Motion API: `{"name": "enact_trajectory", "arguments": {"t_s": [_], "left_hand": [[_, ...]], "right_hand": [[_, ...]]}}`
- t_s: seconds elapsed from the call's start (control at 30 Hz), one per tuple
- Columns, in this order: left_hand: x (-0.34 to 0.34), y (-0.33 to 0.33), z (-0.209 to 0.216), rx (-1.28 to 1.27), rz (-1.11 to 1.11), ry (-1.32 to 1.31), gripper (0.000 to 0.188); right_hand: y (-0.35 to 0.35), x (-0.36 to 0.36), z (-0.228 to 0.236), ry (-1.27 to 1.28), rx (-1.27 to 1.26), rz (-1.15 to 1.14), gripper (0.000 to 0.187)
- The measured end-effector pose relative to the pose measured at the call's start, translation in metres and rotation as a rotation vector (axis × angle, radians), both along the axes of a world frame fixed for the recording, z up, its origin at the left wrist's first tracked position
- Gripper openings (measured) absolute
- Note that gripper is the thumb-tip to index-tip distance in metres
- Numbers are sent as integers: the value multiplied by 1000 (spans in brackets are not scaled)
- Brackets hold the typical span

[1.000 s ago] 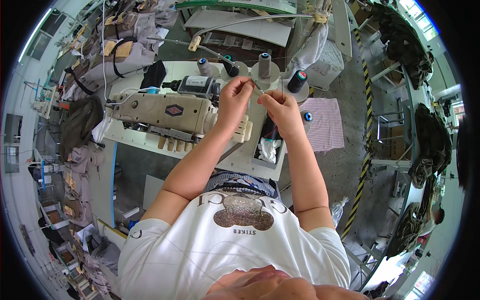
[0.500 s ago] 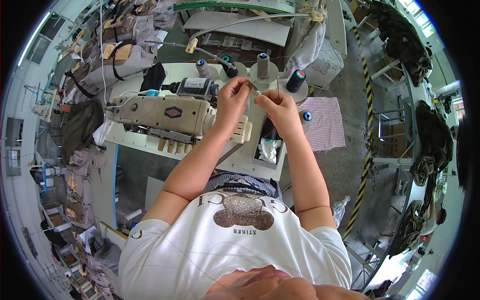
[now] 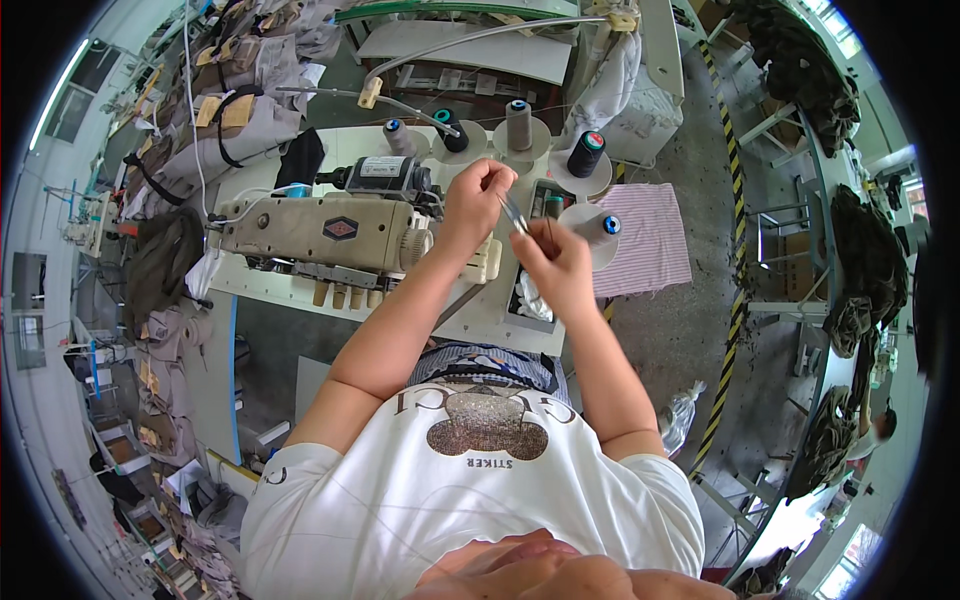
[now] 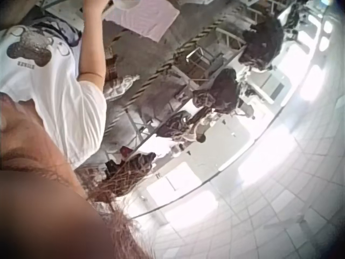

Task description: The recorder is threading a sewing machine and using a screwdriver to adjust mechanical components.

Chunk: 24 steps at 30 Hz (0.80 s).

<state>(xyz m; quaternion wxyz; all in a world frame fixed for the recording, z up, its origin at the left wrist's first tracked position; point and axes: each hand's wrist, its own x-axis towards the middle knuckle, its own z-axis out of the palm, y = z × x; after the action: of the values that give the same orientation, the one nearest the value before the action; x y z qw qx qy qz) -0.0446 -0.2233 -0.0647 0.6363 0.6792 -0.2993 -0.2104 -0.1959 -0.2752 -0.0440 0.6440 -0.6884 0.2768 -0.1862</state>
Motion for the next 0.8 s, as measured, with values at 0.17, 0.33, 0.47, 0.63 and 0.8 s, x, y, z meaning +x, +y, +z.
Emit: {"name": "enact_trajectory", "arguments": {"t_s": [0.17, 0.33, 0.47, 0.63, 0.8], "left_hand": [[13, -30, -34, 266, -70, -207, 17], [6, -48, -52, 198, 125, -833, 15], [5, -64, -52, 445, 80, -839, 15], [3, -105, -38, 174, -1, -415, 20], [-6, -132, -25, -251, -212, 285, 18]], "right_hand": [[39, -59, -79, -34, -152, -174, 19], [39, -89, -167, 373, -395, -106, 25], [34, -89, -213, 510, -514, -111, 29], [26, -76, -239, 589, -615, -81, 31], [20, -73, -249, 724, -578, 7, 31]]}}
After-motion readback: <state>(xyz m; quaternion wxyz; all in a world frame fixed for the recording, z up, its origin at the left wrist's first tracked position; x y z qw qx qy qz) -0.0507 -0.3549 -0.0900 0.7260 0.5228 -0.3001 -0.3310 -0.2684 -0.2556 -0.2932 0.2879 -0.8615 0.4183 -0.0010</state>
